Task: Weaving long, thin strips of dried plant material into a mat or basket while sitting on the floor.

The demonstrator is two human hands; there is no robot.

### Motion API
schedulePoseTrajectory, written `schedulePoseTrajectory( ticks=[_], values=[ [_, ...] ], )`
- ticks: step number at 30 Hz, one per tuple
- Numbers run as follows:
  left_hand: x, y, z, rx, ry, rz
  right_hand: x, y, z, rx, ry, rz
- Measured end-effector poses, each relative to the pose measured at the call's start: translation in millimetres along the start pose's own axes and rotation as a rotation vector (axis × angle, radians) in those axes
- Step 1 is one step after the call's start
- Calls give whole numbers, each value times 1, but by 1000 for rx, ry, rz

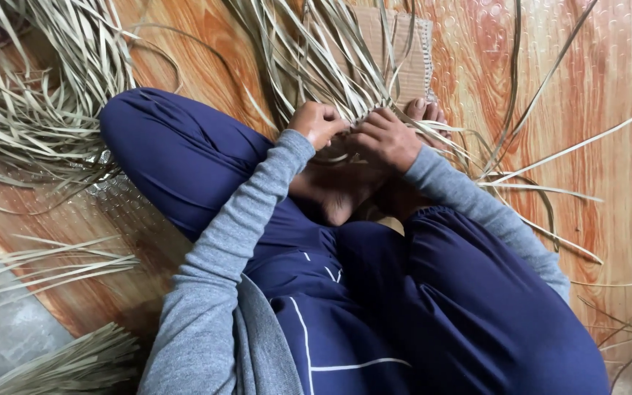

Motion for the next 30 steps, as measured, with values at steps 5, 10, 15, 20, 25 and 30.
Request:
schedulePoseTrajectory(
  ticks=[5, 10, 15, 20, 25, 30],
  values=[
    [-11, 11, -5, 33, 32, 71, -10, 2, -11, -8, 69, 118],
    [-21, 19, -12, 50, 44, 64, -10, 4, -18, -14, 82, 182],
    [-39, 36, -16, 164, 30, 66, -19, 9, -16, 59, 38, 275],
    [-38, 40, -12, 328, 20, 176, -68, 18, -56, 153, 10, 444],
    [-27, 27, -1, 387, 31, 225, -220, 8, -110, 150, 5, 908],
    [-40, 42, -2, 339, 196, 406, -330, -32, -180, 432, 402, 1738]
  ],
)
Point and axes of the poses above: each hand's wrist, its own x-axis towards the middle knuckle, its own z-axis out of the palm, y = z × x, the point moved 4 cm from there along x, towards the middle knuckle, and after that the axes turned 11 degrees about -x, right-handed, at the moved point
